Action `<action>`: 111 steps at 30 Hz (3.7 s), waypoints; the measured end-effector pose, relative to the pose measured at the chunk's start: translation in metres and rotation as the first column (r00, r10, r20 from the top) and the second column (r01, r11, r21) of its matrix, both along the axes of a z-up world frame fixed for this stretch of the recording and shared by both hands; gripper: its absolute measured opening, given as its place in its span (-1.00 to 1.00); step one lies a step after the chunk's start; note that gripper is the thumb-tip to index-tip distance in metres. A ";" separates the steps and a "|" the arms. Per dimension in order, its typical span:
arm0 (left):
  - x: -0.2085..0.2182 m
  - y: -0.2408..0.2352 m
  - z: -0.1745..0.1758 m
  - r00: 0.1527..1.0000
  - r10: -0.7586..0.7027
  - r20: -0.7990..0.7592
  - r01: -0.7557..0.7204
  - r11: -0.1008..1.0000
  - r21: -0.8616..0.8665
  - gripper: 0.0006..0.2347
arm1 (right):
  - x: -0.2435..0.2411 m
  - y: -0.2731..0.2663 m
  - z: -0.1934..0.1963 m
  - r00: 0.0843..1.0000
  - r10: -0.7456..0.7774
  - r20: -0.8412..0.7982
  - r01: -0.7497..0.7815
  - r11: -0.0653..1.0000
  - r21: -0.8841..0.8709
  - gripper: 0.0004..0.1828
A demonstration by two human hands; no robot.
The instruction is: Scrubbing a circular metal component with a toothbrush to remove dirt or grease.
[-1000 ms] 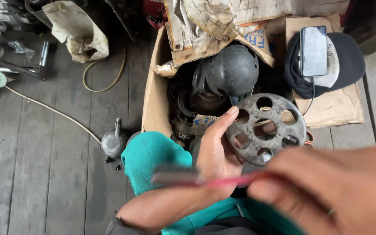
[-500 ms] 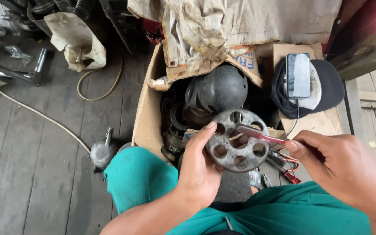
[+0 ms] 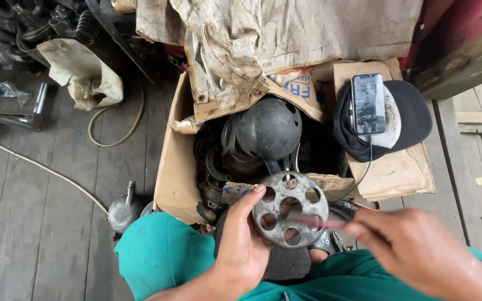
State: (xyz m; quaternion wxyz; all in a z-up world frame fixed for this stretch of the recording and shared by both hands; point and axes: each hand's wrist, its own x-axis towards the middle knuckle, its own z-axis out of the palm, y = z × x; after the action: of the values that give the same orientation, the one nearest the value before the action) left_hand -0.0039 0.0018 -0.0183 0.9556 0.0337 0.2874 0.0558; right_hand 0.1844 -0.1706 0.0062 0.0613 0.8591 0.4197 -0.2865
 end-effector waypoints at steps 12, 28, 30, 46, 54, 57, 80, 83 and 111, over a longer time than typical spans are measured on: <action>0.004 0.003 -0.009 0.997 0.015 -0.078 -0.021 0.997 -0.073 -0.47 | 0.002 -0.007 -0.019 0.988 0.099 -0.115 -0.083 0.987 0.136 -0.76; 0.018 0.008 0.016 0.883 0.155 -0.442 -0.142 0.988 0.064 -0.60 | 0.005 0.011 -0.007 0.999 0.022 -0.030 -0.021 0.998 0.057 -0.72; 0.020 0.008 0.020 0.882 0.151 -0.446 -0.138 0.988 0.062 -0.60 | 0.002 0.004 -0.010 0.984 0.078 -0.161 -0.053 0.987 0.149 -0.72; 0.019 0.006 0.013 0.877 0.175 -0.448 -0.162 0.985 0.067 -0.61 | 0.003 0.011 -0.007 0.998 0.055 -0.032 -0.048 0.980 0.192 -0.66; 0.012 0.003 -0.007 0.904 0.195 -0.381 -0.170 0.981 0.097 -0.66 | 0.000 0.015 -0.003 0.997 0.015 -0.075 -0.007 0.994 0.111 -0.61; 0.016 0.004 0.010 0.898 0.171 -0.406 -0.144 0.985 0.095 -0.60 | -0.001 0.014 0.006 0.982 0.070 -0.174 -0.054 0.994 0.096 -0.74; 0.018 0.006 0.008 0.885 0.212 -0.414 -0.180 0.977 0.116 -0.64 | 0.001 0.021 0.009 0.997 -0.010 -0.079 0.026 0.978 0.206 -0.68; 0.020 0.006 0.007 0.880 0.223 -0.420 -0.191 0.974 0.118 -0.65 | 0.001 0.022 0.008 0.985 0.093 -0.145 -0.068 0.984 0.167 -0.65; 0.019 0.005 0.009 0.881 0.270 -0.389 -0.223 0.961 0.160 -0.61 | 0.003 0.032 0.024 0.995 0.029 -0.099 -0.026 0.999 0.034 -0.66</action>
State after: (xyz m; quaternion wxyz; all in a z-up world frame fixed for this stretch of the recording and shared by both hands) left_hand 0.0146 0.0065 -0.0096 0.8563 0.0606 0.4785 0.1846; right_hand 0.1872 -0.1386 0.0301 0.0302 0.8389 0.4386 -0.3210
